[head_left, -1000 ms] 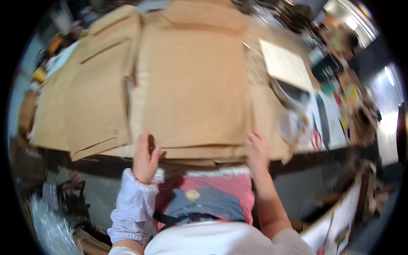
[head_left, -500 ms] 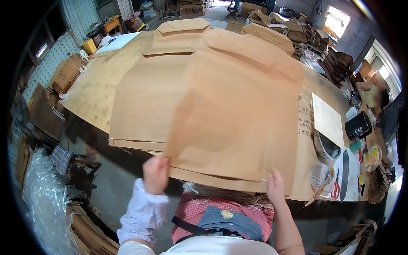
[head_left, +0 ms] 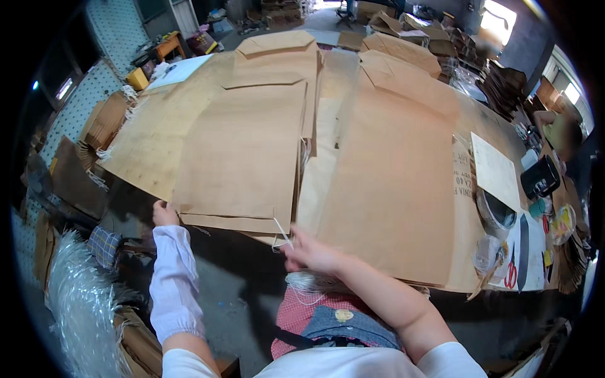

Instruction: The person repeatedly applies glue to the edges of flat brown paper sheets using a brush. They then place a white string along the glued edge and press it down to secure it. The person handles the paper sheets one at a time, repeating the gluing and string-attaching process throughout the clip.

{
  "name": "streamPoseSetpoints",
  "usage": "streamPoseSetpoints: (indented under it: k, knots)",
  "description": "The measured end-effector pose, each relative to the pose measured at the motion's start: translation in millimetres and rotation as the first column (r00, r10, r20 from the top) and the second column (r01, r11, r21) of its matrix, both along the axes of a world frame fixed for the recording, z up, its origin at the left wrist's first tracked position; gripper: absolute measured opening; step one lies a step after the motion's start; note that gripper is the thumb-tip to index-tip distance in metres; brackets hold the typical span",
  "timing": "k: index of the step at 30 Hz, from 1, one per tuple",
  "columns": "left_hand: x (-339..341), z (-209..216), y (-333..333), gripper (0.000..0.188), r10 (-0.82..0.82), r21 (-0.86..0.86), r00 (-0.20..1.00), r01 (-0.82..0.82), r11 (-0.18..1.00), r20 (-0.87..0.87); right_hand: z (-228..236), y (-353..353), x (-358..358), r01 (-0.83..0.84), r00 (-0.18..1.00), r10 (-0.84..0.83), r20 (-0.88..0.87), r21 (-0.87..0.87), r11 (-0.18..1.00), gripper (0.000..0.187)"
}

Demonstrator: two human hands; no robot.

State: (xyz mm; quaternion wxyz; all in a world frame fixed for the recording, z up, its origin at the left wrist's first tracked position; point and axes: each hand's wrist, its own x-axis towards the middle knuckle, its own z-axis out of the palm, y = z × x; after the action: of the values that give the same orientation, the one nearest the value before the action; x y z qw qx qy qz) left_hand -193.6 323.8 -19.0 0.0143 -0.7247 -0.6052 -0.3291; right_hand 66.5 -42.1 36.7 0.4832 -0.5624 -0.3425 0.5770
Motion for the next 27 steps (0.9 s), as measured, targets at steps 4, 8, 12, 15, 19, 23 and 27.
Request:
streamPoseSetpoints:
  k: [4, 8, 12, 15, 19, 23, 27]
  knots:
    - [40.3, 11.4, -107.2, 0.028, -0.364, 0.178, 0.927, 0.344, 0.922, 0.093, 43.4, -147.0, 39.1, -0.266, 0.885, 0.187, 0.426, 0.133, 0.955, 0.025]
    - [95.6, 36.2, -247.4, 0.009, -0.769, 0.101, 0.624, 0.764, 0.637, 0.136, 48.1, -283.7, 115.2, 0.683, 0.091, 0.058, 0.994, -0.105, 0.723, 0.022]
    - [159.6, 54.0, -345.7, 0.015, -0.971, 0.170, 0.230, 0.962, 0.216, -0.067, 47.1, -388.4, 165.4, 0.794, -0.244, 0.305, 0.920, 0.009, 0.608, 0.039]
    - [191.8, 53.5, -383.4, 0.024, -0.994, 0.043, 0.057, 0.998, 0.053, -0.098, 32.4, -422.1, 175.8, 0.742, -0.180, 0.296, 0.938, -0.068, 0.667, 0.039]
    - [214.7, 60.5, -396.7, 0.026, -0.993, -0.135, 0.035, 0.990, 0.050, -0.110, 47.9, -436.3, 178.4, 0.617, -0.330, -0.001, 0.944, 0.216, 0.757, 0.026]
    - [225.5, 61.9, -393.5, 0.029, -0.990, -0.148, 0.040, 0.987, 0.060, -0.134, 73.4, -425.0, 216.3, 0.808, -0.238, -0.712, 0.660, 0.541, 0.231, 0.014]
    - [231.2, 64.9, -397.6, 0.032, -0.981, -0.151, 0.146, 0.975, 0.165, -0.128, 62.1, -411.8, 304.1, 0.844, -0.275, -0.808, 0.520, 0.534, 0.056, 0.022]
